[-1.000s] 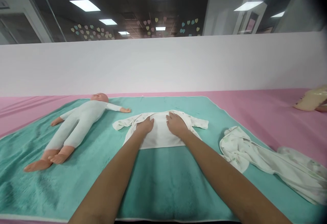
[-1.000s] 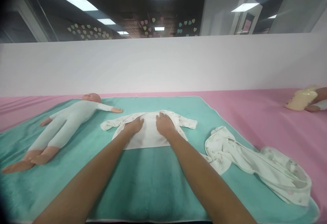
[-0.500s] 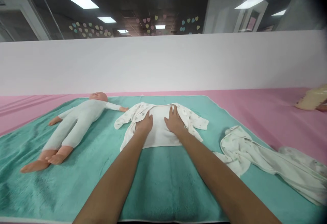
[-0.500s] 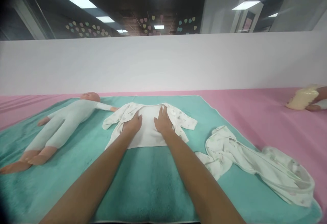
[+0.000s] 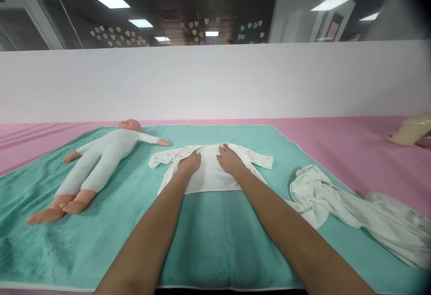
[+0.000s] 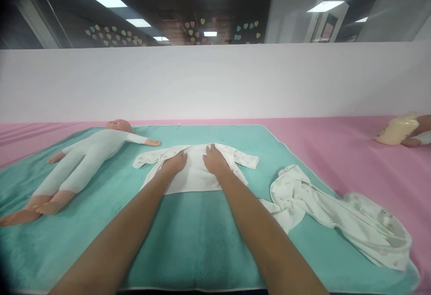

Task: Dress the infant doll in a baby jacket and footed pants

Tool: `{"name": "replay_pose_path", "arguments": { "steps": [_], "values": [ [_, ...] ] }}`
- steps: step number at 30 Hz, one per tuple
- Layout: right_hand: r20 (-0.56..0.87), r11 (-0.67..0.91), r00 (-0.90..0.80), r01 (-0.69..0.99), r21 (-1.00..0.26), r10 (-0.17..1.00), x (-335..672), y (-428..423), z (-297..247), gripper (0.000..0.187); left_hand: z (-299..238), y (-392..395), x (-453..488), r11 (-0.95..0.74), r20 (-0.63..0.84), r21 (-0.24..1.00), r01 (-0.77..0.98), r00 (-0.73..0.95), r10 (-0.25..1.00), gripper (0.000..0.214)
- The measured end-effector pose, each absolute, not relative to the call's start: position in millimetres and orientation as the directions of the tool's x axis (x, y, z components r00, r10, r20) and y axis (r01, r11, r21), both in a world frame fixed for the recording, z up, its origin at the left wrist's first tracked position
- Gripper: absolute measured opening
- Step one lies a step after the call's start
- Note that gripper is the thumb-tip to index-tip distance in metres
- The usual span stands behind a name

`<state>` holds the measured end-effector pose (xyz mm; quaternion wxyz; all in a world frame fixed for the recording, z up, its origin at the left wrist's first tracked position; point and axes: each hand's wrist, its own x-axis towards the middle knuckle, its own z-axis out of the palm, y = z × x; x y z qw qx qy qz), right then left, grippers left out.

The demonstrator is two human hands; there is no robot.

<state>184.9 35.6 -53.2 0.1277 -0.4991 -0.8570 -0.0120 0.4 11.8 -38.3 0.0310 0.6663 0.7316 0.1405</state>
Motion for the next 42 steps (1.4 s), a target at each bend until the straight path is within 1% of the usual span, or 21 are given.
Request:
{"name": "replay_pose_path", "arguments": {
  "steps": [2, 4, 7, 9, 12, 15, 19, 26, 34, 42],
  "values": [
    [0.260, 0.564, -0.525, 0.819, -0.106, 0.811, 181, 32, -54, 0.053, -38, 11, 0, 0.071, 0.144, 0.245, 0.967, -0.109, 0.984, 0.053],
    [0.229, 0.583, -0.547, 0.802, -0.132, 0.805, 177, 30, -56, 0.058, -38, 8, 0, 0.069, 0.145, 0.245, 0.967, -0.107, 0.984, 0.053],
    [0.180, 0.515, -0.487, 0.841, -0.165, 0.854, 172, 31, -59, 0.072, -41, 2, 5, 0.057, 0.152, 0.234, 0.971, -0.095, 0.984, 0.054],
    [0.176, 0.467, -0.440, 0.869, -0.163, 0.881, 169, 31, -61, 0.075, -44, -1, 11, 0.035, 0.156, 0.226, 0.973, -0.071, 0.985, 0.056],
    [0.196, 0.440, -0.410, 0.886, -0.145, 0.891, 165, 26, -61, 0.069, -50, -2, 19, -0.063, 0.139, 0.228, 0.972, 0.032, 0.990, 0.058],
    [0.213, 0.498, -0.467, 0.858, -0.126, 0.858, 165, 17, -61, 0.062, -53, -2, 23, -0.130, 0.119, 0.226, 0.965, 0.105, 0.987, 0.056],
    [0.209, 0.540, -0.510, 0.833, -0.118, 0.834, 169, 4, -59, 0.062, -52, -9, 22, -0.130, 0.122, 0.217, 0.968, 0.105, 0.987, 0.055],
    [0.179, 0.526, -0.502, 0.841, -0.127, 0.846, 172, -13, -56, 0.063, -48, -34, 26, -0.079, 0.097, 0.172, 0.982, 0.063, 0.993, 0.058],
    [0.170, 0.517, -0.495, 0.846, -0.131, 0.852, 175, -28, -59, 0.066, -47, -55, 28, -0.081, 0.100, 0.141, 0.987, 0.068, 0.993, 0.059],
    [0.108, 0.492, -0.480, 0.856, -0.159, 0.871, 178, -48, -51, 0.070, -45, -79, 30, -0.076, 0.073, 0.108, 0.991, 0.068, 0.995, 0.060]
  ]
}}
